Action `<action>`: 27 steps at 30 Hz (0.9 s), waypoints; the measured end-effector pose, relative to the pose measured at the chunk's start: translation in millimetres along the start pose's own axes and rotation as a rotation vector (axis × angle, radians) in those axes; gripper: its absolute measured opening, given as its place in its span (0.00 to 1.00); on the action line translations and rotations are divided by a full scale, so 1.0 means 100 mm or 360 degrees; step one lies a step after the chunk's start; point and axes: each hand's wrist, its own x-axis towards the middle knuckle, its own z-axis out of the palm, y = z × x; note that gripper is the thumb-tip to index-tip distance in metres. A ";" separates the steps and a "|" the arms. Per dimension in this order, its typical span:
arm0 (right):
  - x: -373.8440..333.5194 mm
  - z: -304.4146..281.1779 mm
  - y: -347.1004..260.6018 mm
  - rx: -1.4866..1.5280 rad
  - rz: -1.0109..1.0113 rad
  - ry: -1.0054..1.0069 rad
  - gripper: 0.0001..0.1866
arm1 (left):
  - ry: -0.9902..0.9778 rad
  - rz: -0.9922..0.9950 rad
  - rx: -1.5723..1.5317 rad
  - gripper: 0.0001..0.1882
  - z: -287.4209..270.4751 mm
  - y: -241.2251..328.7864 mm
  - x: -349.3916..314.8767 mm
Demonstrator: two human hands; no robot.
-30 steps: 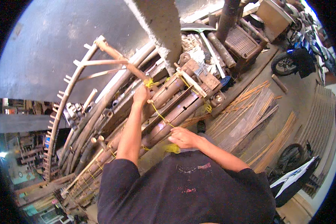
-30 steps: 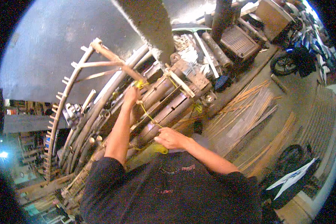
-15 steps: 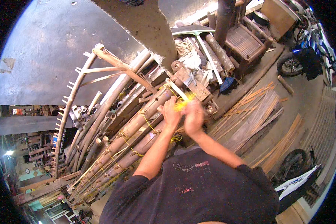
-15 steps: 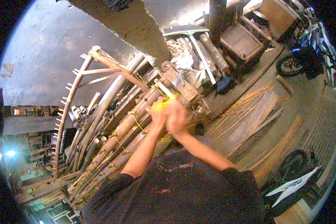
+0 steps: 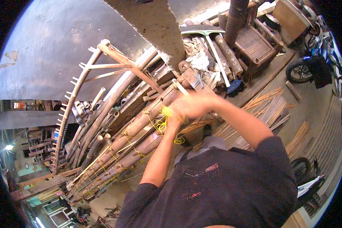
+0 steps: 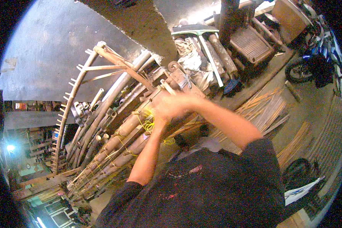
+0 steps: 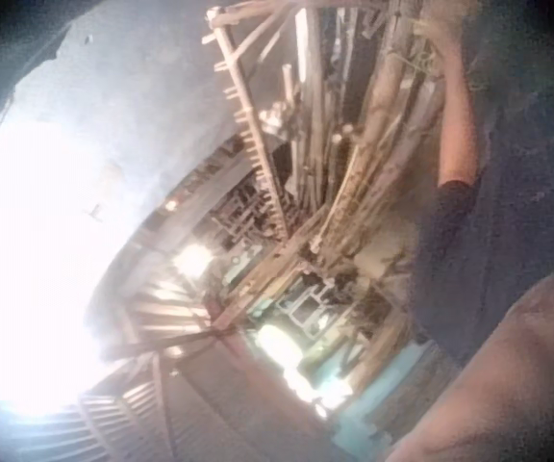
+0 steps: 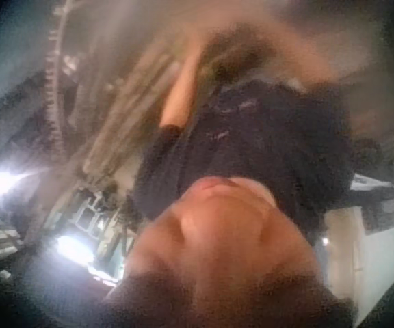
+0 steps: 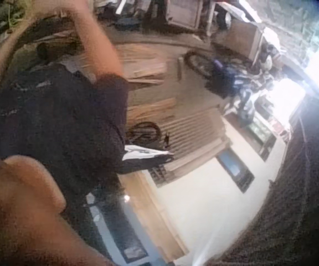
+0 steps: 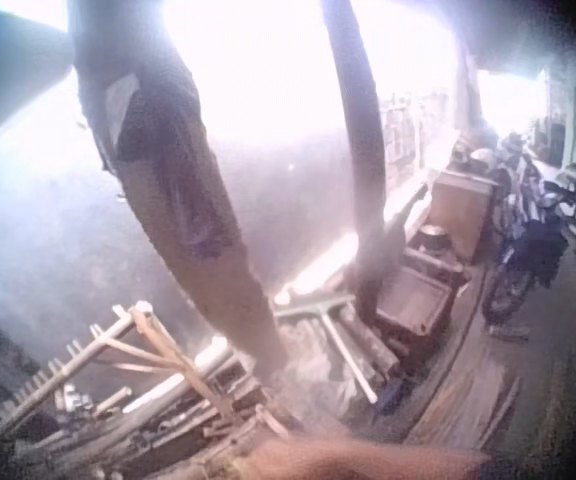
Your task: The person repeatedly ties yellow string around a bundle of long bamboo poles arranged horizontally. They wrap the string around the poles and secure it with knots, moving along the length of the bundle to fasten multiple sections.
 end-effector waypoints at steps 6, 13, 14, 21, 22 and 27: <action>-0.88 1.05 -0.39 0.0146 0.0708 0.0485 0.18 | 0.0143 -0.0154 -0.0378 0.13 -0.23 0.26 0.49; -0.83 1.22 -0.65 0.0036 0.0872 0.0875 0.17 | 0.0254 -0.0366 0.0179 0.13 0.07 -0.85 1.38; -0.85 1.42 -0.60 0.0184 0.0842 0.1294 0.17 | 0.0266 -0.0393 0.0190 0.13 -0.01 -0.83 1.43; -0.47 2.44 -0.93 0.2676 0.1417 0.2403 0.20 | 0.0070 -0.0213 0.0209 0.22 -1.70 -1.06 0.12; -0.27 2.74 -1.05 0.2798 0.1464 0.1910 0.21 | 0.0059 -0.0316 0.0301 0.21 -2.01 -1.02 -0.21; 1.12 3.60 -1.55 0.3417 0.1232 0.0973 0.19 | -0.0692 -0.0564 0.0431 0.19 -2.37 -1.85 -1.84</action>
